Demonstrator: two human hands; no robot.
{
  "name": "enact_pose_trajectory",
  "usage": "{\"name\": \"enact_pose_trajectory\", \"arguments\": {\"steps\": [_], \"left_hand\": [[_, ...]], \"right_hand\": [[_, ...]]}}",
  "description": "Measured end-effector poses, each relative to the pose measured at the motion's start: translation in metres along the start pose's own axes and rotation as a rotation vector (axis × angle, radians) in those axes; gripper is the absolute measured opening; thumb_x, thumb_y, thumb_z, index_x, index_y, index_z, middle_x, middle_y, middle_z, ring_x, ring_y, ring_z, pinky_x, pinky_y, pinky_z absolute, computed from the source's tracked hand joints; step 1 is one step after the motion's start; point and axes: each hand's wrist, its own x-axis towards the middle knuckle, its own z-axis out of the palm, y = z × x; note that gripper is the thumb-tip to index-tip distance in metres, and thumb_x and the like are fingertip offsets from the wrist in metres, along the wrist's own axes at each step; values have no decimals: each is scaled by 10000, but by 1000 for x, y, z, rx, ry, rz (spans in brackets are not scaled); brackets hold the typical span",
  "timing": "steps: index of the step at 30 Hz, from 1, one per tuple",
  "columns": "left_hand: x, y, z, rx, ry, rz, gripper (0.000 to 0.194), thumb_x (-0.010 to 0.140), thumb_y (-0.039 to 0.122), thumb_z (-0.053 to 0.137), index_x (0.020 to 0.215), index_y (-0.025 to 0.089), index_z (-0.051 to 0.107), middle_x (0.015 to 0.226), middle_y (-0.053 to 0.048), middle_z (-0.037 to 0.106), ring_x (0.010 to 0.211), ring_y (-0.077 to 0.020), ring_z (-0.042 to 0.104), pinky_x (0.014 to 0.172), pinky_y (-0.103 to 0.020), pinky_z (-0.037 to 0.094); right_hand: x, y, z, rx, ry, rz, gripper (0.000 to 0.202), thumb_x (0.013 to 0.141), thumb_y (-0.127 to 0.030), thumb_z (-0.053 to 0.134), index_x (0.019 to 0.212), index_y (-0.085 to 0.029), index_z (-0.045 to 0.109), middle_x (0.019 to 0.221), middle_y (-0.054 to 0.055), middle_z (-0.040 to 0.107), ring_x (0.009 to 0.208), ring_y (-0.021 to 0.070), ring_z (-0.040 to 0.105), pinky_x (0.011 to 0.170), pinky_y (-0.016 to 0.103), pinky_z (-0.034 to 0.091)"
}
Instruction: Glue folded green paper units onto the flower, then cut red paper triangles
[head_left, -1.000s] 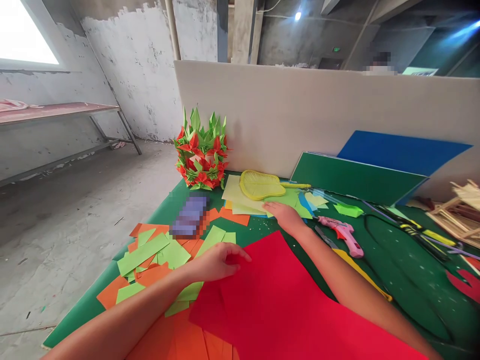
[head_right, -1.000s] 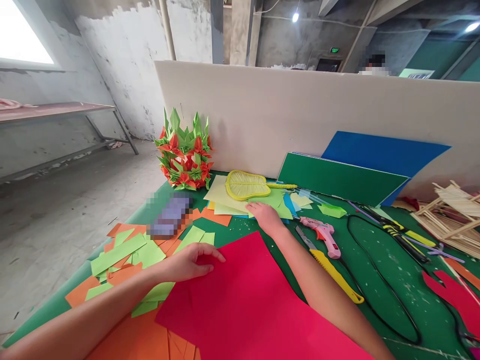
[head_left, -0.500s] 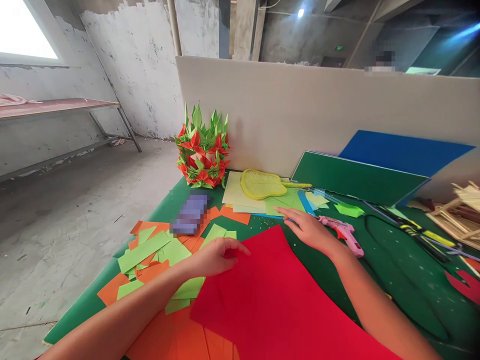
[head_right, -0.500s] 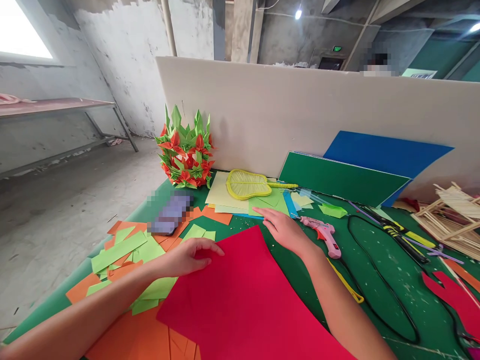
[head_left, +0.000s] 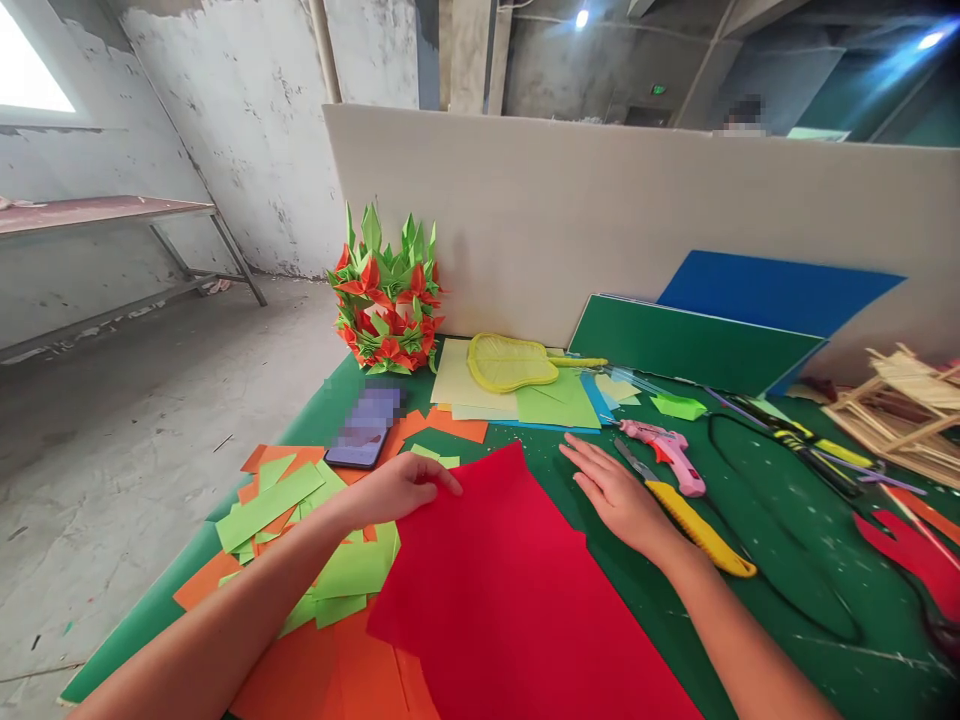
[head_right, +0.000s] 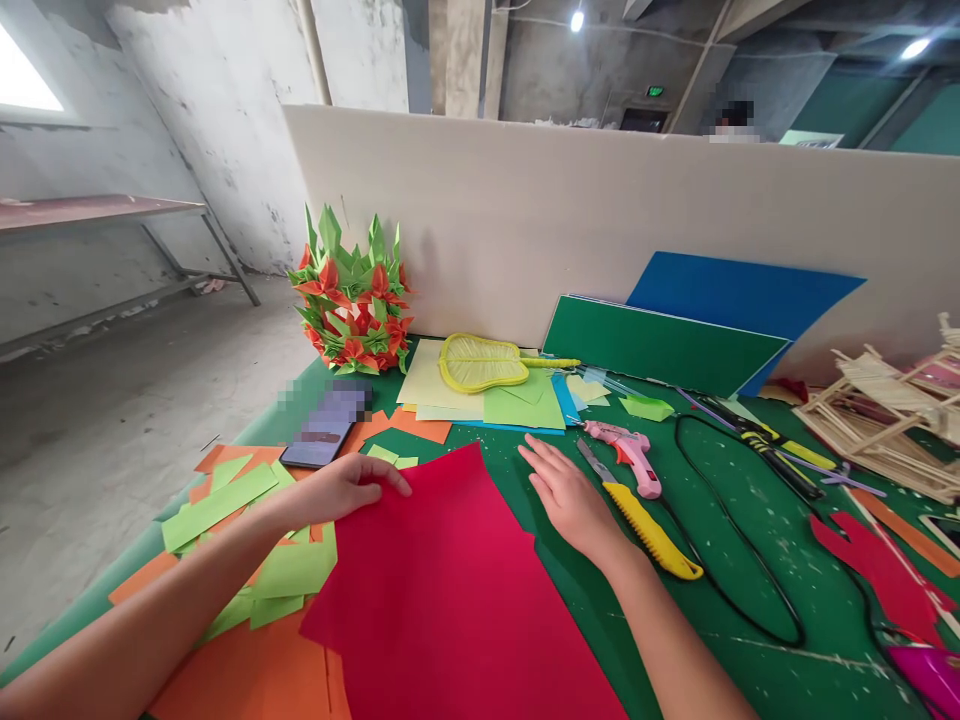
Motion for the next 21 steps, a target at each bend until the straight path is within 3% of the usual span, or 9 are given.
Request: {"name": "enact_pose_trajectory", "arguments": {"steps": [2,4,7,10,14,17,21], "left_hand": [[0,-3,1,60,-23,20,364,717,199,486,976,214,742,672,11,646,482,-101,462,425,-211,283],[0,-5,2,112,-27,44,330,743,231,508,982,224,736,710,7,662,525,-114,509,444,-209,311],[-1,-6,3,172,-14,86,268,759,306,578,959,232,740,880,-13,712,719,-166,621,561,-215,413],[-1,-6,3,204,9,106,239,752,316,619,936,226,741,952,-26,722,836,-200,648,655,-232,453],[-2,-6,2,238,29,167,231,773,200,564,936,225,726,981,-22,710,884,-192,640,696,-232,457],[-3,-4,2,264,-28,234,280,764,119,519,919,236,722,994,-10,693,891,-175,628,696,-220,449],[-4,0,3,285,-142,308,318,755,54,470,847,227,720,943,-1,683,832,-145,618,682,-205,434]], "right_hand": [[7,-3,5,-66,-19,-34,463,977,-354,348,1425,-248,399,1515,60,356,1399,248,305,1116,487,327],[9,-8,4,-107,-42,-73,433,974,-358,365,1375,-232,468,1459,72,445,1354,257,387,1083,476,375],[8,-16,-8,-157,-1,-58,341,974,-331,359,1087,-228,663,1134,76,685,1084,254,612,903,426,507],[6,-18,-15,-166,81,-47,325,967,-307,367,967,-226,682,915,70,712,891,239,644,764,395,529],[9,-15,-8,-110,29,-165,349,963,-239,362,1213,-266,604,1175,60,657,1122,237,573,917,421,493],[20,-16,3,-102,-35,-221,436,974,-226,323,1386,-284,452,1455,26,451,1353,222,378,1089,461,358],[47,-25,15,-89,-172,-281,528,959,-179,291,1478,-275,297,1556,-4,257,1434,185,215,1160,452,245]]}}
